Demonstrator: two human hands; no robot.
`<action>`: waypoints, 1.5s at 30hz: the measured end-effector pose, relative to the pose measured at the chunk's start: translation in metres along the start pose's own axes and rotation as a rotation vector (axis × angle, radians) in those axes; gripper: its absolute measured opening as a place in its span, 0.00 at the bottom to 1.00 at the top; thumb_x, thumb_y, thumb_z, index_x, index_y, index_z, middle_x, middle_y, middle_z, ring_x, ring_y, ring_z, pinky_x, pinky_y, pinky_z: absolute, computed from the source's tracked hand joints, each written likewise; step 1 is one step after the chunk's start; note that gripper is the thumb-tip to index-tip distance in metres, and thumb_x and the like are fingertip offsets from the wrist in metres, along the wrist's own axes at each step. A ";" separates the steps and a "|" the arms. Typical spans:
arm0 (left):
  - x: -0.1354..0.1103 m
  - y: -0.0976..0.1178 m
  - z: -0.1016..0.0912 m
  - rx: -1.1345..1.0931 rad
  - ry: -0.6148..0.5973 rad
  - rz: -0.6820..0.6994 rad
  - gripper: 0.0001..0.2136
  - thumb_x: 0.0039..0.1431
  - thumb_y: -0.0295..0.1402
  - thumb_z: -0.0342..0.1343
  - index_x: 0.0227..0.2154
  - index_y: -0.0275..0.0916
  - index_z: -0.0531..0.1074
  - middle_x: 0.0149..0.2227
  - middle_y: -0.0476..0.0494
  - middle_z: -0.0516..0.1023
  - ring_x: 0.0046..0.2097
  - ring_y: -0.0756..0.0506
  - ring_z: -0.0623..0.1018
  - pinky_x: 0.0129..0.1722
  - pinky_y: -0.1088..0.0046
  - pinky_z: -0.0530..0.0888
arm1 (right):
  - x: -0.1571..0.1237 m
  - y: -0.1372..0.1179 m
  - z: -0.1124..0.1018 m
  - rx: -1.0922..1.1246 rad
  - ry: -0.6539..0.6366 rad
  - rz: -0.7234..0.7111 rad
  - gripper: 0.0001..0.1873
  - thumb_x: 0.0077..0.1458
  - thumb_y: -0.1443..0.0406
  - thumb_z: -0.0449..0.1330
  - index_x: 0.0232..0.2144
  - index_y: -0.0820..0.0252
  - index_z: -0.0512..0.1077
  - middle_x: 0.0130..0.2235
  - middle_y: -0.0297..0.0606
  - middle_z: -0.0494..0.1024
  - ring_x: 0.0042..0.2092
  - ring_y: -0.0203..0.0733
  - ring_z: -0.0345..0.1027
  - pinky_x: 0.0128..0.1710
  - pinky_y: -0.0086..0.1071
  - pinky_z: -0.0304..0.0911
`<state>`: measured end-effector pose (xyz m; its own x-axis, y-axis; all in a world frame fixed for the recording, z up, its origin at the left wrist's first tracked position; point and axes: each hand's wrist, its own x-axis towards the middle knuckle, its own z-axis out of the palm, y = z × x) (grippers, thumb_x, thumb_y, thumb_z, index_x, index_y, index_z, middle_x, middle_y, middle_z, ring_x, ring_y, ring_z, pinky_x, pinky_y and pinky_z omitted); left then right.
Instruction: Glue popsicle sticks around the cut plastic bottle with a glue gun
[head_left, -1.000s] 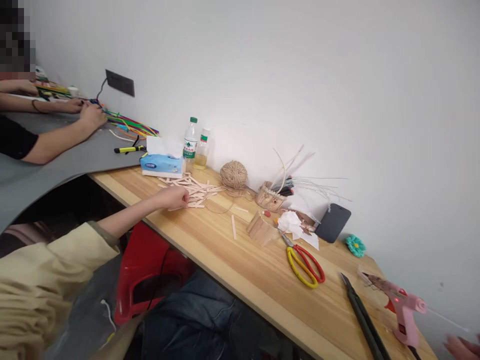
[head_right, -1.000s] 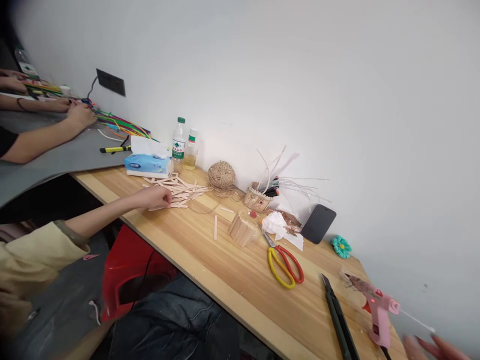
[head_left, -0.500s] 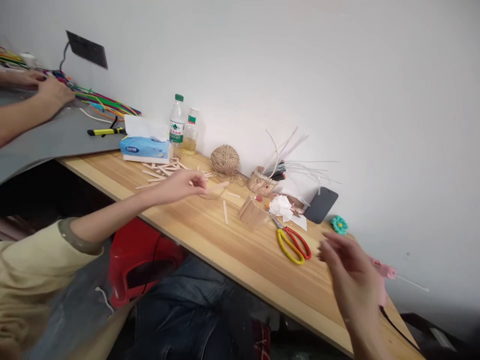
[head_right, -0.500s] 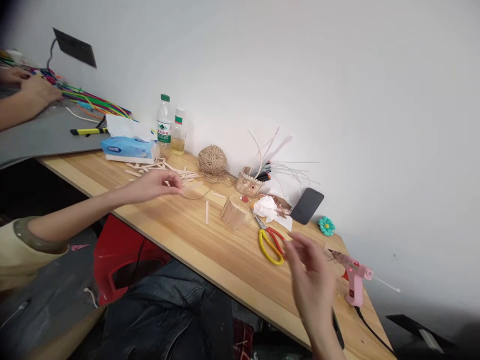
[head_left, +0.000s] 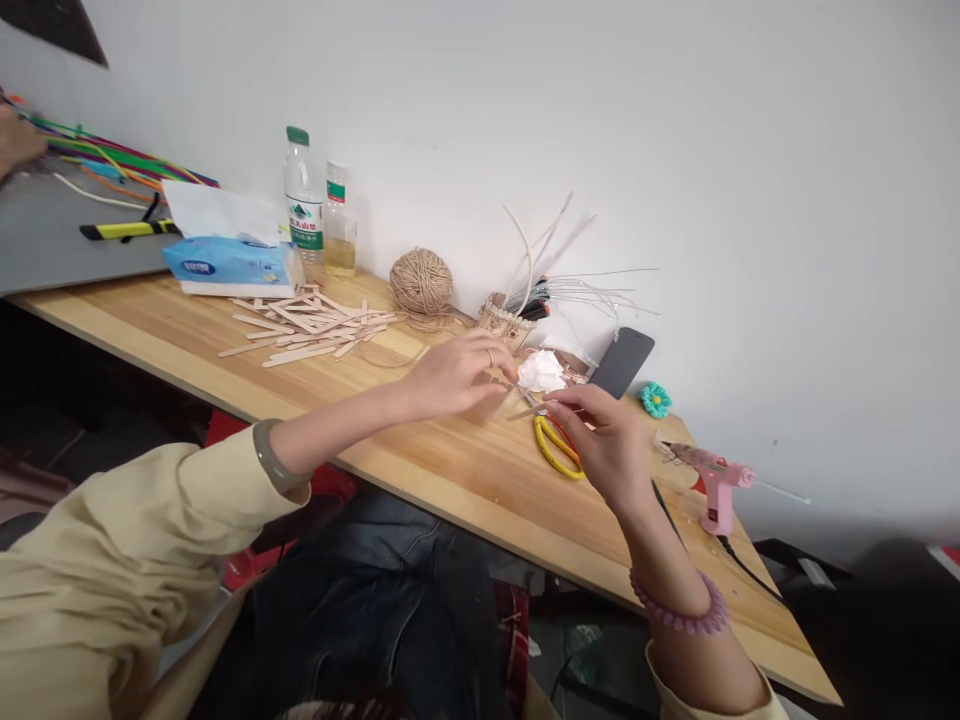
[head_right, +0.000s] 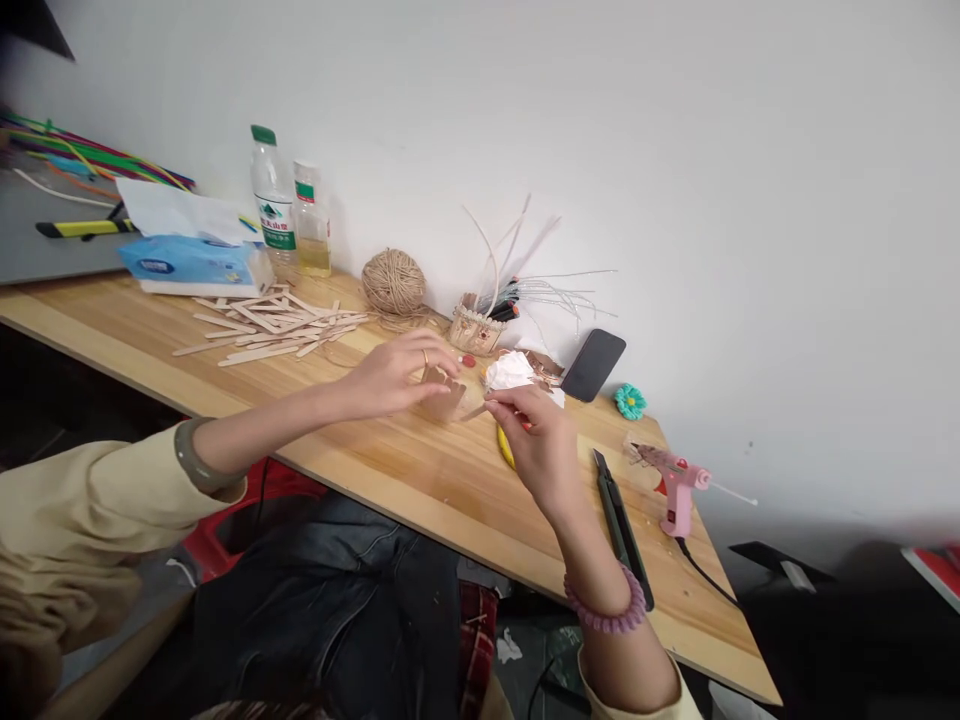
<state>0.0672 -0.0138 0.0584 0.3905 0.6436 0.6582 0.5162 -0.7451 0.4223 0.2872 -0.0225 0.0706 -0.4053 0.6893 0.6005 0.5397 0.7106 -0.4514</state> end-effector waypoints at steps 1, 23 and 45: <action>0.003 -0.003 -0.004 0.047 -0.022 -0.012 0.07 0.54 0.28 0.57 0.36 0.39 0.74 0.43 0.44 0.77 0.50 0.43 0.72 0.51 0.65 0.67 | -0.002 0.003 0.003 -0.014 -0.031 0.006 0.07 0.56 0.63 0.57 0.30 0.56 0.74 0.33 0.37 0.78 0.35 0.42 0.71 0.35 0.35 0.66; 0.024 -0.031 0.017 0.283 -0.485 0.020 0.21 0.49 0.20 0.49 0.46 0.40 0.71 0.41 0.43 0.78 0.48 0.40 0.74 0.52 0.60 0.60 | 0.007 0.030 0.034 -0.257 -0.145 -0.117 0.08 0.59 0.63 0.53 0.32 0.56 0.72 0.31 0.37 0.78 0.32 0.42 0.71 0.32 0.32 0.62; 0.030 -0.031 0.015 0.265 -0.526 -0.056 0.16 0.51 0.21 0.48 0.41 0.38 0.74 0.33 0.43 0.80 0.41 0.42 0.75 0.52 0.57 0.59 | 0.014 0.048 0.043 -0.331 0.065 -0.336 0.03 0.57 0.66 0.57 0.33 0.56 0.72 0.34 0.39 0.75 0.38 0.45 0.68 0.37 0.37 0.63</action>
<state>0.0741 0.0315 0.0557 0.6481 0.7310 0.2133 0.6930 -0.6823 0.2326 0.2756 0.0277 0.0287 -0.5562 0.4113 0.7221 0.5969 0.8023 0.0027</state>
